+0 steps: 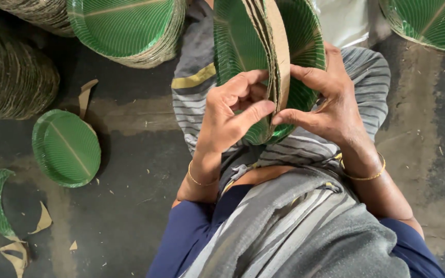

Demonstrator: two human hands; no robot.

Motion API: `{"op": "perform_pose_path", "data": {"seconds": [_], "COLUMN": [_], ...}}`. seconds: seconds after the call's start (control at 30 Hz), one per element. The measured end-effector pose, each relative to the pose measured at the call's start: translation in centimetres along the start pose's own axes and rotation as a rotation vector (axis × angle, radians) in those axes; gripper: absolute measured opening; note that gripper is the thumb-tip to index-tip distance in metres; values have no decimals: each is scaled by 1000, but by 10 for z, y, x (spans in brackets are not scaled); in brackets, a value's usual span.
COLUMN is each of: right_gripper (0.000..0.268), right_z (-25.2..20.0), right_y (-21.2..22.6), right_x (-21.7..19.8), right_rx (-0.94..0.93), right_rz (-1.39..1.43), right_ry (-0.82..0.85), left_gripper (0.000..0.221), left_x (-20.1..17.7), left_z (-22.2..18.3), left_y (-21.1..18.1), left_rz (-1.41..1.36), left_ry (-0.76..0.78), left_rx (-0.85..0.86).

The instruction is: The person organizes stacks of leaf-based plates and packs them into plastic bags by hand while sitting on the floor.

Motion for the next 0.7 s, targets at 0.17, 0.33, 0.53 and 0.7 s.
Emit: {"op": "perform_pose_path", "data": {"seconds": [0.17, 0.33, 0.53, 0.7], "right_gripper": [80, 79, 80, 77], "right_z": [1, 1, 1, 1], "right_y": [-1, 0, -5, -4], "right_x": [0, 0, 2, -1], "right_rx": [14, 30, 13, 0], "right_rz": [14, 24, -6, 58], "right_ry": [6, 10, 11, 14], "left_gripper": [38, 42, 40, 36], "left_x": [6, 16, 8, 8], "left_z": [2, 2, 4, 4], "left_y": [-7, -17, -4, 3], "left_rz": [17, 57, 200, 160], "left_ry": [-18, -45, -40, -52], "left_rx": [-17, -65, 15, 12]}}
Point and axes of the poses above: each hand's wrist, its own z-axis towards the middle knuckle, its own x-axis out of the palm, y = z × x, the point moved 1 cm from there along z, towards the middle knuckle, and after that the axes turned 15 degrees about -z, right-handed, at the moved point
